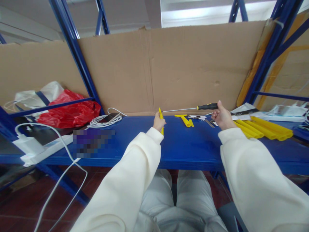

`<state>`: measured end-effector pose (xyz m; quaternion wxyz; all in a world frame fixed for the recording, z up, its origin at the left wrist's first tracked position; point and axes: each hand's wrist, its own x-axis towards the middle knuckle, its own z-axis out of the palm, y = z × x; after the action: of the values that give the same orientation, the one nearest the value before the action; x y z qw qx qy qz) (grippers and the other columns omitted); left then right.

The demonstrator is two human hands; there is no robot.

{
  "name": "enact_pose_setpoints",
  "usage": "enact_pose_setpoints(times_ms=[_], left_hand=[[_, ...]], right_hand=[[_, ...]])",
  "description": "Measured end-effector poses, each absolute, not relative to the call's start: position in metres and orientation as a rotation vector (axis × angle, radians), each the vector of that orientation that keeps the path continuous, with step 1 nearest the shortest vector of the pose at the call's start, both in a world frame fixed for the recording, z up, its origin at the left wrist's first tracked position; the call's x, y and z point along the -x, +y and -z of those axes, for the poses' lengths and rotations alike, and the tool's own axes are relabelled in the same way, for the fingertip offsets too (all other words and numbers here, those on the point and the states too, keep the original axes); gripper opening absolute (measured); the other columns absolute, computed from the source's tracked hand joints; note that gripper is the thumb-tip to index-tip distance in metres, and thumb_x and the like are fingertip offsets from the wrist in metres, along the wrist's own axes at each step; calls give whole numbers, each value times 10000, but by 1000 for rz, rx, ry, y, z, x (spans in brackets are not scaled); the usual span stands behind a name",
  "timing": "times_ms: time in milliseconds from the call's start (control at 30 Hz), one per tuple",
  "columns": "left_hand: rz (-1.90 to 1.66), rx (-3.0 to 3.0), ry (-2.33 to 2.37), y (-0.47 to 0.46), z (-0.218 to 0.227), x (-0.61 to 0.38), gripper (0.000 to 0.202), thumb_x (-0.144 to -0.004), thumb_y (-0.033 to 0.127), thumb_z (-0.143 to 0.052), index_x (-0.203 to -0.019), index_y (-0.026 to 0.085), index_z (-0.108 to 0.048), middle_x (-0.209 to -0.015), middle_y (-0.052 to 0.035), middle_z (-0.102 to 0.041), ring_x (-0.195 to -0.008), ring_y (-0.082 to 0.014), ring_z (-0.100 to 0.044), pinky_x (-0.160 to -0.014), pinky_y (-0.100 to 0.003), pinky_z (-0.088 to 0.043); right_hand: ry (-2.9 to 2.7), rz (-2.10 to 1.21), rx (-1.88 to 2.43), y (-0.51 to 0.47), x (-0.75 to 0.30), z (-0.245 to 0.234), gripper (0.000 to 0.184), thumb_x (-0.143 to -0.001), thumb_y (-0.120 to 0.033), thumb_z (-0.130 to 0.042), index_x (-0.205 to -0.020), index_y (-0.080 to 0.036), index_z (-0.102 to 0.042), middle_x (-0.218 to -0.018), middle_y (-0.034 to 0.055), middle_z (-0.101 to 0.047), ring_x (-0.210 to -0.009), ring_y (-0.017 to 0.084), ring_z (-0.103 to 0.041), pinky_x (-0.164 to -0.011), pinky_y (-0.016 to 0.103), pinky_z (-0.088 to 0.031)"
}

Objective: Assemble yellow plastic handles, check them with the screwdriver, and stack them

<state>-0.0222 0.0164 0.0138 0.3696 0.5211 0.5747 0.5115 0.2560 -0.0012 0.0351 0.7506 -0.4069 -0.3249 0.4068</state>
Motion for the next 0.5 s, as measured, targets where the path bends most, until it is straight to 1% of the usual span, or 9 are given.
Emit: enact_pose_setpoints(times_ms=[200,367,500], left_hand=[[-1313,-1347,1472,17,-13,22,702,-804,-26,-501,-1444,257,-443,-1310,-102,-656,-677,-101,-693,-354,-130,-306],[-1319,-1361,1460,17,-12,22,698,-809,-44,-508,-1442,246,-451,-1327,-110,-649,-621,-85,-668,-353,-143,-309],[-1309,-1381,1459,15,-13,21,678,-826,-59,-477,-1436,234,-453,-1352,-106,-633,-609,-68,-652,-357,-146,-301]], right_hand=[[-717,-883,893,5,-260,-31,543,-777,-650,-731,-697,-245,-379,-418,-96,-355,-344,72,-337,-306,165,-306],[-687,-890,877,10,-264,-27,524,-796,-618,-725,-704,-253,-360,-415,-100,-333,-341,80,-318,-298,171,-287],[-674,-942,844,14,-267,-24,506,-814,-589,-713,-716,-256,-346,-425,-103,-326,-333,81,-301,-285,179,-263]])
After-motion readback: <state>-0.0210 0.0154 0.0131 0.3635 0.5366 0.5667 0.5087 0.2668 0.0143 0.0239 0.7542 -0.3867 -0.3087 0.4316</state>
